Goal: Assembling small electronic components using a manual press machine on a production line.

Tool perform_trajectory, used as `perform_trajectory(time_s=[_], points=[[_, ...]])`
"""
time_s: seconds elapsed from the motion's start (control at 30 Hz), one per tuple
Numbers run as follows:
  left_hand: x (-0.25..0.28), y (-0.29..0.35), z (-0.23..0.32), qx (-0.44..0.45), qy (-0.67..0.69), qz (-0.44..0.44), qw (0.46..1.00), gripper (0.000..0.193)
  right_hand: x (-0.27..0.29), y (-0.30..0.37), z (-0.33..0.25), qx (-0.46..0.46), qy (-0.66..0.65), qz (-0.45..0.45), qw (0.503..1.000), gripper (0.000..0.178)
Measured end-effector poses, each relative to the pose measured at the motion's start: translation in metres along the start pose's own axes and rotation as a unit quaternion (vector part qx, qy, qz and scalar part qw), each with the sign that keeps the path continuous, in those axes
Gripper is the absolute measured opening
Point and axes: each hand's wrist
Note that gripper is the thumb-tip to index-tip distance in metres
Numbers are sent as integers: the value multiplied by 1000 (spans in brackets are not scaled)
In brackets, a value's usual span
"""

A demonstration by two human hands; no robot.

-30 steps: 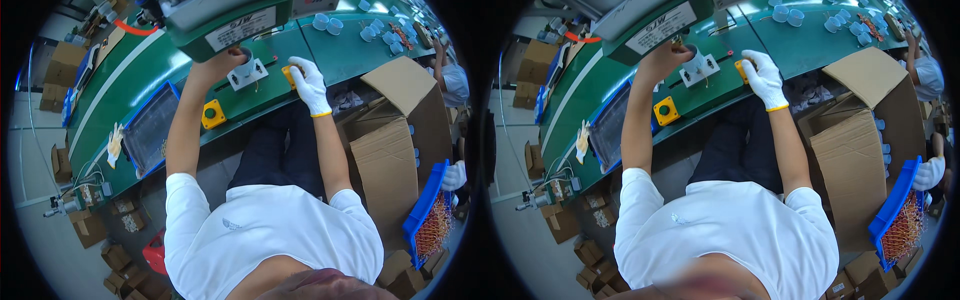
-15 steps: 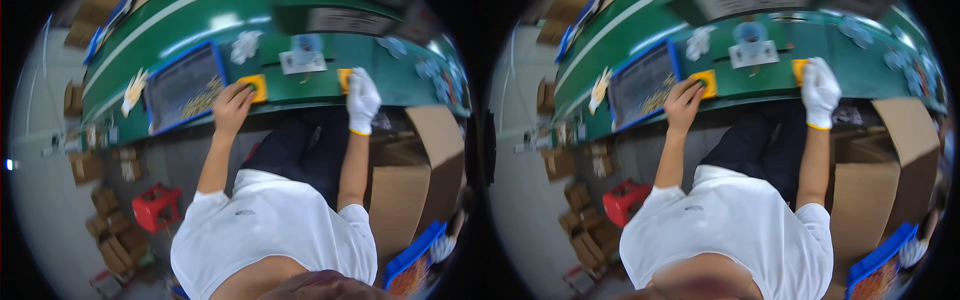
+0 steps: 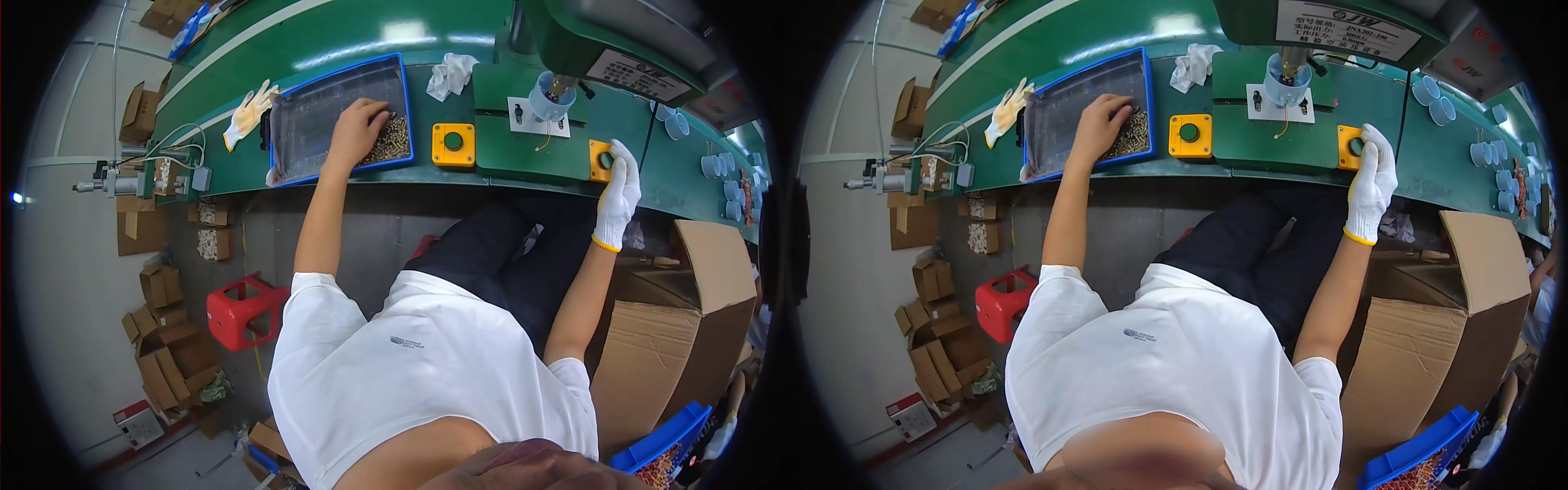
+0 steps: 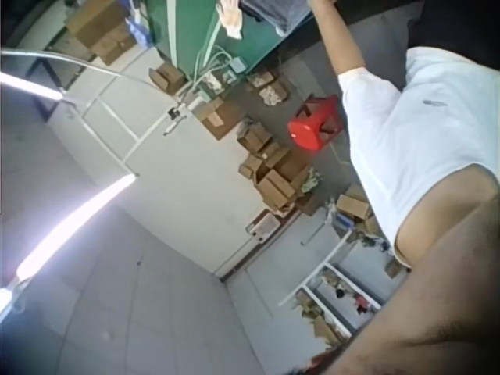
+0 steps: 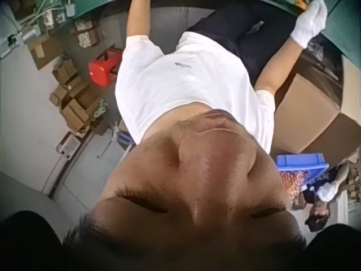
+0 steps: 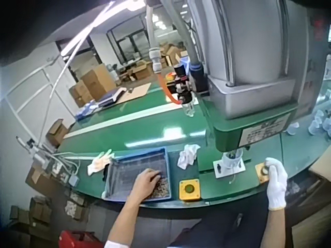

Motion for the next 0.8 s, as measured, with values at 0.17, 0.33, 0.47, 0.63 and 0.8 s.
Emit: perform_trajectory(time_s=[0.17, 0.33, 0.47, 0.63, 0.8], points=[[-9, -6, 21, -62, -61, -59, 994, 16, 12, -7, -21, 3, 44, 0, 999, 29], [2, 19, 7, -10, -36, -120, 992, 12, -8, -1, -6, 27, 57, -1, 998, 18], [3, 12, 15, -39, -12, -121, 992, 13, -1, 0, -9, 9, 21, 33, 999, 17], [0, 11, 25, -19, -33, -122, 992, 11, 5, 3, -8, 0, 11, 17, 1000, 16], [4, 15, 20, -13, -11, -134, 991, 14, 9, -1, -15, 4, 46, 4, 999, 16]])
Point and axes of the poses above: each hand's wrist, its own y-axis away from the middle knuckle, its own x-axis out of the back of the hand, z = x × y, and after that the axes turned 9 degrees about x, right-handed
